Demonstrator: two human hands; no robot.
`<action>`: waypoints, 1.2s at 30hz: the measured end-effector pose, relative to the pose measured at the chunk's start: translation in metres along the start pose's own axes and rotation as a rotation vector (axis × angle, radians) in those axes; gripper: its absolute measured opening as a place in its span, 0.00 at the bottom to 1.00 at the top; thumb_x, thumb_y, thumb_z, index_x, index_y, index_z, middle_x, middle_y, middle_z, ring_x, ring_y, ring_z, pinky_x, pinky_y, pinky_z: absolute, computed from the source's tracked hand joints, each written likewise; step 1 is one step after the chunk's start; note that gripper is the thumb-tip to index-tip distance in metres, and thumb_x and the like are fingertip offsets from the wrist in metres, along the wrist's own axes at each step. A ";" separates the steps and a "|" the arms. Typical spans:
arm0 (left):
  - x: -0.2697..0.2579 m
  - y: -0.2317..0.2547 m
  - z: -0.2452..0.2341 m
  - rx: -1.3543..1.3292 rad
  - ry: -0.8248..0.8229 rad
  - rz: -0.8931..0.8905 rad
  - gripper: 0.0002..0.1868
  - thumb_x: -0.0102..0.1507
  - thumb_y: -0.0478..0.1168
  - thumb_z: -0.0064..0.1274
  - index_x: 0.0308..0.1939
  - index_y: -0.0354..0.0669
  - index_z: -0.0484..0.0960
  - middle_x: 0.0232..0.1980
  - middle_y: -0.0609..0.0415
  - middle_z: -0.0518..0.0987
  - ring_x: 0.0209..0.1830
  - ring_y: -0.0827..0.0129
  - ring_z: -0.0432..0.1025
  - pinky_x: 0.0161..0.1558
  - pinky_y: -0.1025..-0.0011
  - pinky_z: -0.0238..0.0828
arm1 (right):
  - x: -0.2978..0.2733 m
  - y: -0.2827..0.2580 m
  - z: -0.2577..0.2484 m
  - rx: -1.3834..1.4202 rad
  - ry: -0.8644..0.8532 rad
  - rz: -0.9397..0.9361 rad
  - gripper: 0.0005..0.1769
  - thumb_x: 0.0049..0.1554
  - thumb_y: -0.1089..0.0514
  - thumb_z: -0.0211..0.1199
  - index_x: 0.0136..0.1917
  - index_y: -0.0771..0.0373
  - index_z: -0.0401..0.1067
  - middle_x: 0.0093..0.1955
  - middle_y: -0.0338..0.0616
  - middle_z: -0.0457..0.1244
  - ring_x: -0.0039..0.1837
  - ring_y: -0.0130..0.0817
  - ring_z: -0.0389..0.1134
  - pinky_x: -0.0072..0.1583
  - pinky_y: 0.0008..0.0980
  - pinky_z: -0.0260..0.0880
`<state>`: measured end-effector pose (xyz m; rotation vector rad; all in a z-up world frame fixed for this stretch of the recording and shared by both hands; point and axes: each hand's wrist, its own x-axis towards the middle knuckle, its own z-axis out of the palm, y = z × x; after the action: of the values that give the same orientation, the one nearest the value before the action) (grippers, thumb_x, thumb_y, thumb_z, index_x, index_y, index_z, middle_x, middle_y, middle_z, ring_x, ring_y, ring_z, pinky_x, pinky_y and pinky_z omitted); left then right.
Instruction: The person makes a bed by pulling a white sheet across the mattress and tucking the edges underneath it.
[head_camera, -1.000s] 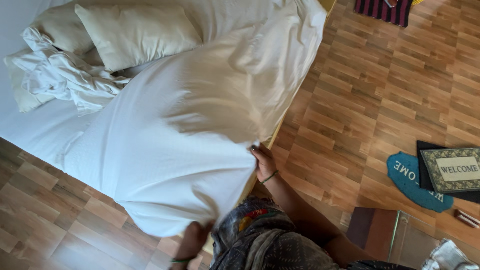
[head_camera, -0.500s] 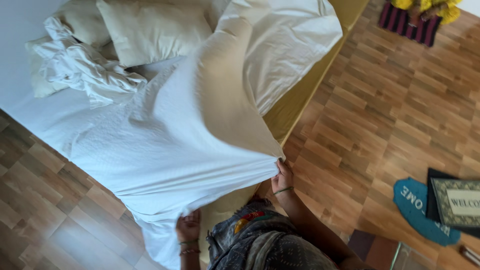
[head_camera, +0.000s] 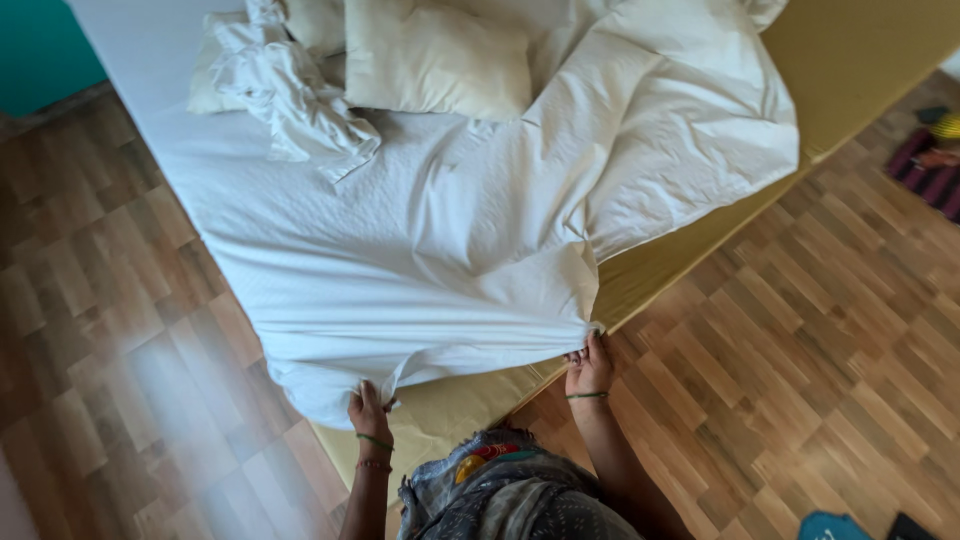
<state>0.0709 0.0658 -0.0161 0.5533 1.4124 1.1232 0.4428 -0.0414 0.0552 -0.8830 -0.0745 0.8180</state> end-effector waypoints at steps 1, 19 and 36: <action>-0.013 0.001 -0.004 0.056 0.003 0.039 0.16 0.75 0.51 0.48 0.43 0.41 0.74 0.33 0.56 0.71 0.26 0.73 0.64 0.27 0.71 0.63 | 0.006 -0.003 0.003 -0.005 0.006 0.007 0.13 0.66 0.52 0.58 0.39 0.55 0.66 0.29 0.28 0.54 0.31 0.22 0.54 0.36 0.26 0.57; -0.147 0.130 -0.045 0.326 0.083 0.554 0.13 0.72 0.41 0.46 0.38 0.37 0.80 0.22 0.62 0.72 0.18 0.81 0.63 0.19 0.78 0.60 | 0.093 -0.089 0.042 -0.518 -0.093 -0.642 0.09 0.66 0.56 0.54 0.51 0.62 0.71 0.45 0.36 0.63 0.42 0.23 0.61 0.43 0.24 0.64; -0.152 0.117 0.011 1.322 -0.617 0.470 0.16 0.68 0.45 0.51 0.30 0.40 0.82 0.33 0.52 0.80 0.33 0.62 0.75 0.48 0.63 0.74 | 0.032 0.010 0.031 -1.427 -0.672 -0.289 0.56 0.50 0.38 0.72 0.80 0.63 0.51 0.77 0.62 0.51 0.77 0.53 0.54 0.72 0.54 0.60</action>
<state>0.0792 -0.0104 0.1600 2.0364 1.3237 0.1120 0.4481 0.0035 0.0600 -1.8029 -1.4846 0.6834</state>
